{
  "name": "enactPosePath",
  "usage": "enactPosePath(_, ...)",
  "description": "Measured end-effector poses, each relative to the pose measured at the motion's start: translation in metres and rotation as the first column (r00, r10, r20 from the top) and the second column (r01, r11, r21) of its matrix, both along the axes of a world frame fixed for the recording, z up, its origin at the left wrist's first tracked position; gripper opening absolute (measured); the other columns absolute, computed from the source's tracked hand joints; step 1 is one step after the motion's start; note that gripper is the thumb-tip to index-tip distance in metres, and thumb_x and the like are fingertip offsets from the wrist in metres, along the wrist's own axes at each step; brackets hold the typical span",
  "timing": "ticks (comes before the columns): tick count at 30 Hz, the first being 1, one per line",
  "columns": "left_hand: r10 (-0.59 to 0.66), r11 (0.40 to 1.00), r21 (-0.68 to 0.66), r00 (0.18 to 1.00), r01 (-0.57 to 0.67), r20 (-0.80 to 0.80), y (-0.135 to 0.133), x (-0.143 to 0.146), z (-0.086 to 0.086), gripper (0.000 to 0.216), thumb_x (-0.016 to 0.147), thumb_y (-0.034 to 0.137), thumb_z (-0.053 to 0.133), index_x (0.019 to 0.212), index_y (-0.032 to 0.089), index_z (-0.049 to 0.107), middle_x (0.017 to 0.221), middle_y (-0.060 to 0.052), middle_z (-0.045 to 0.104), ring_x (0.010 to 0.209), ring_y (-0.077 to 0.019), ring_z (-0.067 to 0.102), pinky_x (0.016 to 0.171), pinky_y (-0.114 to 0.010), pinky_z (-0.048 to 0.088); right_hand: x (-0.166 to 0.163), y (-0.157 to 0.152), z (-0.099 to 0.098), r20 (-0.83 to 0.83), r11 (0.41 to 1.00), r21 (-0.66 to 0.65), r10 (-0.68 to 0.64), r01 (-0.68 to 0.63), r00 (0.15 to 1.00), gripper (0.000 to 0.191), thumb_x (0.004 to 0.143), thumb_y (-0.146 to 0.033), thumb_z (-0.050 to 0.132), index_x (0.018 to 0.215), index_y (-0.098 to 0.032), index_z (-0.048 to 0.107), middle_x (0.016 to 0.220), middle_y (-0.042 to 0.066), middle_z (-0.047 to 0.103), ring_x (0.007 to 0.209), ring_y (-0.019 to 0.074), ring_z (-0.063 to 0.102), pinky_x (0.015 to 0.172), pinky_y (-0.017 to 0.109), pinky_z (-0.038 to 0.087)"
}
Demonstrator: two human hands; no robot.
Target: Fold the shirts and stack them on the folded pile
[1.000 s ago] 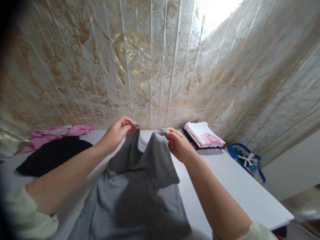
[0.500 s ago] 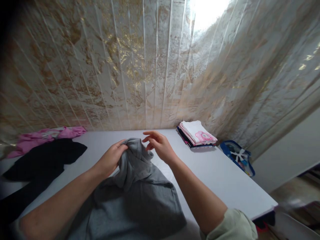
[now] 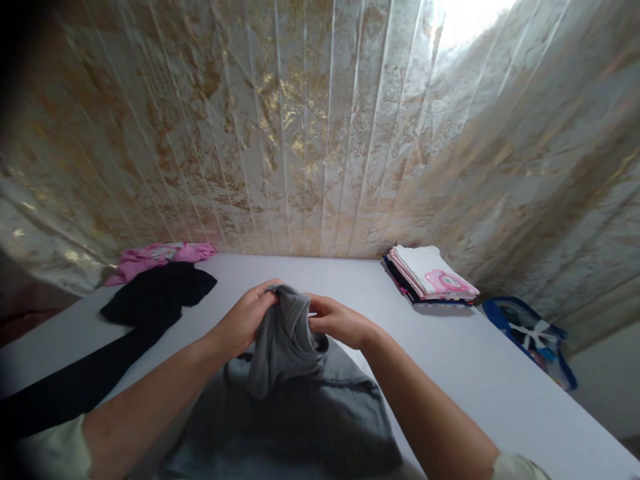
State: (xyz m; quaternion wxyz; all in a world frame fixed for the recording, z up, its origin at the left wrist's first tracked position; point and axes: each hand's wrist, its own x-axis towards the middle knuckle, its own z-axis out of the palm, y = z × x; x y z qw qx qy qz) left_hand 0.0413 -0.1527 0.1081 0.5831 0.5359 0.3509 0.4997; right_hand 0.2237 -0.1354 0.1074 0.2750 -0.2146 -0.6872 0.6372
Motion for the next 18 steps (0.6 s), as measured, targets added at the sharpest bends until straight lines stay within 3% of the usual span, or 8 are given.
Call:
enactPosePath(3,0.080,0.989,0.133,0.986,-0.060,-0.147,0.001,-0.008,0.003,0.010,0.080,0.028,0.053,0.076,0.020,0.057,0.071,0.003,0.059,0.069,-0.0134,0.054,0.066,-0.024,0.044,0.002,0.000,0.001,0.077,0.996,0.060,-0.069,0.065,0.995,0.012,0.072,-0.023,0.066,0.083,-0.017,0.064,0.082,-0.001,0.061,0.079,0.0143,0.055,0.072,0.025,0.044)
enactPosePath(5,0.263,0.945,0.261,0.935,-0.199,-0.240,0.003,-0.018,0.008,0.010,0.080,0.025,0.050,0.080,0.020,0.059,0.074,0.002,0.059,0.071,-0.0138,0.054,0.067,-0.024,0.042,0.010,0.003,0.008,0.101,0.970,0.133,-0.218,0.204,0.971,0.005,0.071,-0.021,0.061,0.075,-0.017,0.061,0.071,-0.003,0.056,0.067,0.0112,0.050,0.060,0.022,0.040)
enactPosePath(8,0.552,0.805,0.429,0.783,-0.411,-0.287,0.011,-0.043,0.020,0.016,0.080,0.024,0.049,0.088,0.021,0.063,0.070,0.003,0.056,0.063,-0.0128,0.049,0.058,-0.022,0.038,0.035,0.013,0.024,0.008,0.821,0.303,-0.509,0.483,0.861,0.008,0.072,-0.025,0.061,0.072,-0.018,0.058,0.064,-0.005,0.051,0.056,0.0086,0.045,0.051,0.020,0.035)
enactPosePath(11,0.669,0.712,0.517,0.683,-0.476,-0.292,0.020,-0.069,0.037,0.019,0.080,0.024,0.052,0.095,0.020,0.063,0.070,0.004,0.056,0.059,-0.0111,0.047,0.053,-0.020,0.035,0.064,0.024,0.047,-0.144,0.635,0.327,-0.699,0.700,0.701,0.022,0.071,-0.038,0.069,0.076,-0.020,0.058,0.064,-0.004,0.054,0.054,0.0089,0.048,0.051,0.021,0.040)
enactPosePath(15,0.837,0.518,0.682,0.472,-0.517,-0.278,0.030,-0.091,0.067,0.022,0.081,0.017,0.050,0.097,0.018,0.065,0.085,0.004,0.063,0.077,-0.0104,0.055,0.073,-0.019,0.043,0.084,0.028,0.082,-0.267,0.519,0.219,-0.782,0.826,0.563,0.042,0.064,-0.054,0.075,0.083,-0.024,0.053,0.065,-0.004,0.058,0.051,0.0123,0.056,0.043,0.021,0.040)
enactPosePath(18,0.905,0.395,0.743,0.367,-0.540,-0.215,0.029,-0.097,0.089,0.023,0.086,0.020,0.048,0.102,0.016,0.065,0.089,0.004,0.064,0.083,-0.0097,0.055,0.080,-0.020,0.043,0.086,0.019,0.109,-0.386,0.410,0.294,-0.776,0.863,0.500,0.039,0.069,-0.053,0.073,0.083,-0.024,0.050,0.069,-0.004,0.059,0.053,0.0127,0.059,0.042,0.020,0.040)
